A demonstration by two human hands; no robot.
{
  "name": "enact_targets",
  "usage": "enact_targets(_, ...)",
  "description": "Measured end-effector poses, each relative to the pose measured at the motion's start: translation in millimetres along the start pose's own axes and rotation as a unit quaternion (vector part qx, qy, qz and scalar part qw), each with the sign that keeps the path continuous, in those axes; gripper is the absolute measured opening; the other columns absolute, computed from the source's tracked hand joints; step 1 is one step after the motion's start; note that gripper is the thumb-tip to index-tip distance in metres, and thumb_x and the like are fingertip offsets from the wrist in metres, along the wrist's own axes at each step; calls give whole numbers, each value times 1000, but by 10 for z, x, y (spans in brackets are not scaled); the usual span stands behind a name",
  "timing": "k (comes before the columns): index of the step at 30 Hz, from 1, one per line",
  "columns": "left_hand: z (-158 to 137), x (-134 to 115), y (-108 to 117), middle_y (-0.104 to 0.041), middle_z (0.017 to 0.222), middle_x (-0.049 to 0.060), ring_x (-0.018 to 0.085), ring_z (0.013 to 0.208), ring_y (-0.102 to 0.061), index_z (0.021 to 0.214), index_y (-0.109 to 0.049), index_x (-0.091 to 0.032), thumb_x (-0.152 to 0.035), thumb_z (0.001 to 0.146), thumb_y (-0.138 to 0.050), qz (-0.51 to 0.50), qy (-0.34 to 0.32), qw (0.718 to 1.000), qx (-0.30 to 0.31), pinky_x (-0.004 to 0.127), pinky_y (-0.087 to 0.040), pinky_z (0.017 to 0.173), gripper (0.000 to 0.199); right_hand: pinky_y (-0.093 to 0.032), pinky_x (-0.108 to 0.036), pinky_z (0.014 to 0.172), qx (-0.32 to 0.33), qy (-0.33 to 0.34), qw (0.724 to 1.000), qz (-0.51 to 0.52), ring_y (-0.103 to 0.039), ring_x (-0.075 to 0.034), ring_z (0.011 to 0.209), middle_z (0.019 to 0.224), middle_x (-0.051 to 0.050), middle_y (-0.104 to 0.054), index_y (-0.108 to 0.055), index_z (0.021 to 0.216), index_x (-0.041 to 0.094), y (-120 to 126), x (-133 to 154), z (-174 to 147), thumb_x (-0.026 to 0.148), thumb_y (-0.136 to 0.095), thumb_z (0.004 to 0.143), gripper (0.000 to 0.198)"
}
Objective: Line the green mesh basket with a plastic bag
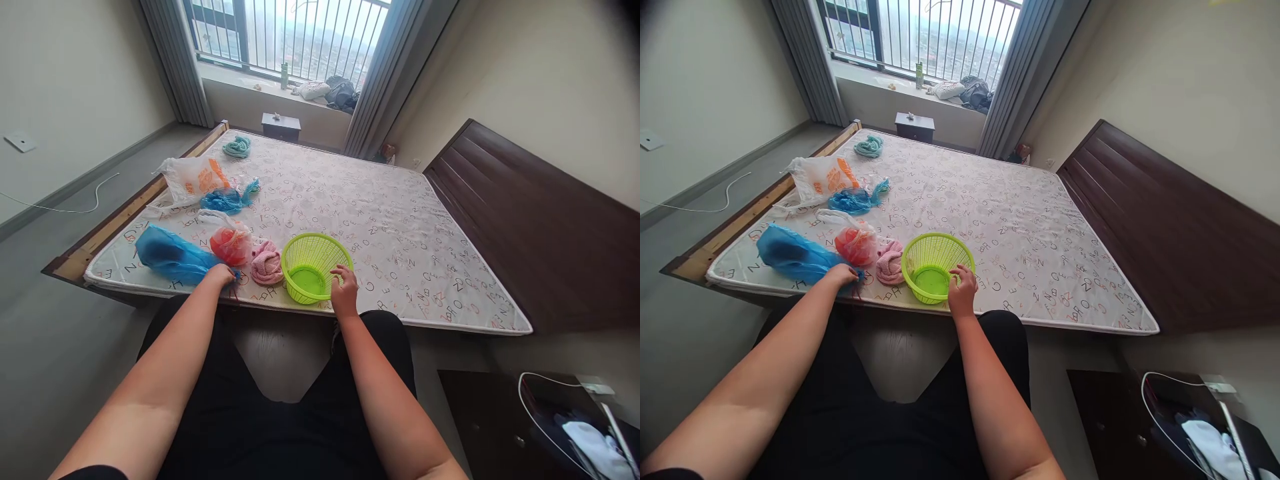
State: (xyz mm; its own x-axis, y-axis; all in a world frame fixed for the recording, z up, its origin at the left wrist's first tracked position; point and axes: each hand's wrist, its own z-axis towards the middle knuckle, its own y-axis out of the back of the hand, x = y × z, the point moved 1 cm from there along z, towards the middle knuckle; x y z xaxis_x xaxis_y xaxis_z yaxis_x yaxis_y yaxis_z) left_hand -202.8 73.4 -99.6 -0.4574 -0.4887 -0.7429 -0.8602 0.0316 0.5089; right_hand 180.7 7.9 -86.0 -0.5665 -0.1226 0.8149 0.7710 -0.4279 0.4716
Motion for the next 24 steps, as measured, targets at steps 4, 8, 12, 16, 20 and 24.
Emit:
enact_targets(4, 23, 90, -106, -60, 58, 3, 30, 83, -69, 65, -62, -17, 0, 58, -82, 28, 25, 998, -53, 35, -49, 78, 27, -35, -55, 115, -24, 28, 999, -24, -58, -29, 126, 123, -12, -69, -70, 93, 22, 19, 3, -8, 20, -48, 86, 23)
enact_targets(8, -92, 39, -285, -64, 67, 0, 19, 65, -63, 94, -63, -17, -5, 63, -75, -81, 35, 995, -52, 30, -48, 66, 36, -35, -56, 113, -59, 123, 989, -58, -60, -27, 122, 118, -9, -69, -69, 94, 25, 44, 123, -87, 19, -48, 90, 22)
enact_targets(12, -333, -111, -414, -65, 74, 1, 14, 58, -60, 101, -62, -16, -10, 62, -72, -246, 52, 965, 81, 24, -46, 56, 41, -45, -50, 101, -16, 208, 977, -33, -63, -26, 105, 102, -7, -69, -71, 92, 27, -8, 350, -305, 22, -53, 90, 19)
enact_targets(16, -643, -269, -437, -66, 82, 1, 15, 64, -62, 104, -62, -20, -19, 62, -76, -298, 36, 921, 249, 23, -49, 56, 44, -52, -43, 90, 132, 222, 965, 43, -65, -25, 95, 96, -8, -69, -73, 92, 28, -149, 574, -580, 25, -52, 93, 22)
enact_targets(20, -860, -345, -418, -67, 89, 2, 17, 75, -65, 100, -62, -22, -23, 63, -77, -303, 17, 884, 357, 28, -56, 68, 40, -52, -38, 87, 307, 134, 941, 56, -68, -24, 89, 95, -6, -72, -72, 104, 28, -336, 608, -744, 30, -50, 98, 23)
enact_targets(24, -918, -333, -425, -66, 91, 2, 16, 76, -63, 98, -63, -22, -20, 61, -77, -328, 8, 859, 393, 27, -55, 72, 39, -51, -37, 77, 374, -65, 925, 14, -66, -24, 75, 78, -3, -68, -65, 95, 25, -506, 438, -823, 48, -64, 95, 23)
